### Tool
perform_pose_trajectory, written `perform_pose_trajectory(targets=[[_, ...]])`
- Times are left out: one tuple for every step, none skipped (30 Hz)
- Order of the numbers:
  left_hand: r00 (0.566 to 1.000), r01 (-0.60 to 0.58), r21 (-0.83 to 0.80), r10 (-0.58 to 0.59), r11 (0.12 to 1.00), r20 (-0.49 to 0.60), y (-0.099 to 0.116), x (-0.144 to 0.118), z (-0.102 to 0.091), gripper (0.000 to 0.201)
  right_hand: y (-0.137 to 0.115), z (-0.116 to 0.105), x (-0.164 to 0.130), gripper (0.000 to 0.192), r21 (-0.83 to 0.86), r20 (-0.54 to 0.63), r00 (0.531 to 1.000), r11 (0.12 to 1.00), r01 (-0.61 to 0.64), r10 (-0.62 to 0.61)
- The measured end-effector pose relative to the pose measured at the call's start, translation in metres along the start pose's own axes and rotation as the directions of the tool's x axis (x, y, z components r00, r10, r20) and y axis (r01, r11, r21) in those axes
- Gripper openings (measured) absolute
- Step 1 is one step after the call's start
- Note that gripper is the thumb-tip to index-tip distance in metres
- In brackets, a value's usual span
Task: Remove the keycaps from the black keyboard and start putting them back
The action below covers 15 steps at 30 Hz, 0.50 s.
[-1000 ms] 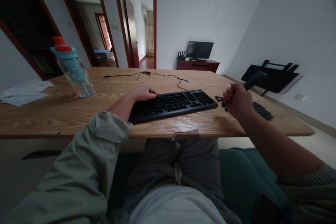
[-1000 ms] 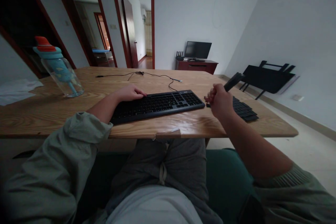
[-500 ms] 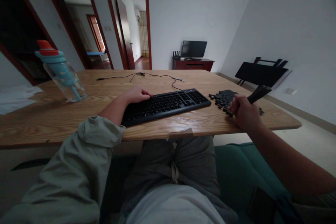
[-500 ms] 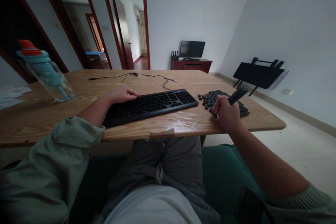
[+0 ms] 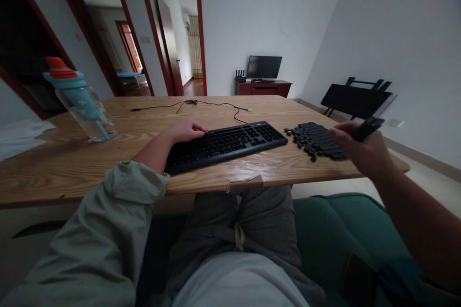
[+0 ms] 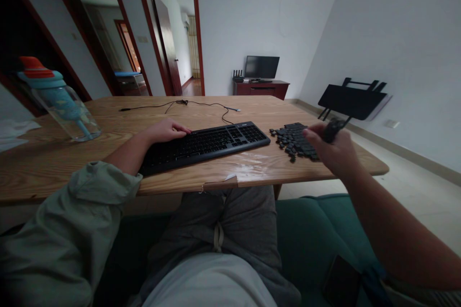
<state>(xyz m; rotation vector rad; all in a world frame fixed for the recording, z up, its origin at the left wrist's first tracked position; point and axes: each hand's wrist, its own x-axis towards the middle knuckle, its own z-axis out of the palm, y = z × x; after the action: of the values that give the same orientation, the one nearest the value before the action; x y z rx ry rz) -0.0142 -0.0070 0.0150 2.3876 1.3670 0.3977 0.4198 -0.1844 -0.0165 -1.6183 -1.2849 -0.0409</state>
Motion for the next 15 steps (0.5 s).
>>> perform_pose_trajectory(targets=[[1.0, 0.001, -0.003, -0.001, 1.0, 0.004, 0.0, 0.0, 0.0, 0.033, 0.001, -0.006, -0.002, 0.024, -0.074, 0.1, 0.994, 0.996, 0.058, -0.05], [1.0, -0.002, -0.008, 0.002, 1.0, 0.008, 0.0, 0.0, 0.0, 0.033, 0.004, -0.01, -0.005, 0.029, -0.152, 0.216, 0.973, 0.981, 0.121, -0.086], [1.0, -0.006, -0.013, 0.006, 1.0, 0.012, -0.001, 0.001, 0.0, 0.033, 0.008, -0.012, -0.008, 0.036, -0.226, 0.325, 0.94, 0.957, 0.18, -0.099], [1.0, -0.01, -0.015, 0.01, 1.0, 0.014, -0.002, 0.001, 0.0, 0.033, 0.014, -0.013, -0.011, 0.04, -0.289, 0.405, 0.909, 0.931, 0.224, -0.093], [1.0, -0.014, -0.017, 0.014, 1.0, 0.014, -0.002, 0.001, 0.0, 0.033, 0.019, -0.012, -0.015, 0.043, -0.336, 0.465, 0.881, 0.904, 0.265, -0.085], [1.0, -0.019, -0.019, 0.019, 1.0, 0.013, -0.003, 0.002, 0.0, 0.033, 0.025, -0.011, -0.018, 0.044, -0.367, 0.504, 0.86, 0.88, 0.301, -0.084], [1.0, -0.023, -0.023, 0.023, 0.999, 0.011, -0.004, 0.002, 0.0, 0.032, 0.031, -0.009, -0.021, 0.042, -0.386, 0.524, 0.848, 0.864, 0.325, -0.085], [1.0, -0.026, -0.027, 0.027, 0.999, 0.009, -0.005, 0.002, 0.0, 0.032, 0.035, -0.008, -0.023, 0.04, -0.399, 0.526, 0.846, 0.854, 0.335, -0.086], [1.0, -0.029, -0.03, 0.029, 0.999, 0.009, -0.005, 0.003, 0.001, 0.032, 0.04, -0.007, -0.025, 0.038, -0.411, 0.515, 0.853, 0.849, 0.333, -0.085], [1.0, -0.03, -0.031, 0.03, 0.999, 0.01, -0.006, 0.003, 0.001, 0.032, 0.043, -0.006, -0.026, 0.037, -0.421, 0.499, 0.863, 0.847, 0.324, -0.082], [0.999, -0.03, -0.029, 0.03, 0.999, 0.01, -0.006, 0.003, 0.001, 0.032, 0.046, -0.007, -0.028, 0.036, -0.43, 0.481, 0.873, 0.846, 0.314, -0.08], [1.0, -0.029, -0.025, 0.029, 0.999, 0.011, -0.006, 0.003, 0.001, 0.033, 0.048, -0.007, -0.029, 0.036, -0.434, 0.465, 0.881, 0.847, 0.308, -0.082], [1.0, -0.027, -0.022, 0.028, 0.999, 0.011, -0.006, 0.003, 0.001, 0.033, 0.051, -0.008, -0.03, 0.035, -0.431, 0.455, 0.886, 0.848, 0.309, -0.092], [1.0, -0.027, -0.02, 0.027, 0.999, 0.011, -0.007, 0.003, 0.001, 0.033, 0.054, -0.009, -0.031, 0.035, -0.42, 0.452, 0.886, 0.85, 0.316, -0.106], [1.0, -0.028, -0.022, 0.029, 0.999, 0.012, -0.007, 0.003, 0.001, 0.033, 0.057, -0.01, -0.032, 0.036, -0.406, 0.451, 0.884, 0.854, 0.324, -0.12]])
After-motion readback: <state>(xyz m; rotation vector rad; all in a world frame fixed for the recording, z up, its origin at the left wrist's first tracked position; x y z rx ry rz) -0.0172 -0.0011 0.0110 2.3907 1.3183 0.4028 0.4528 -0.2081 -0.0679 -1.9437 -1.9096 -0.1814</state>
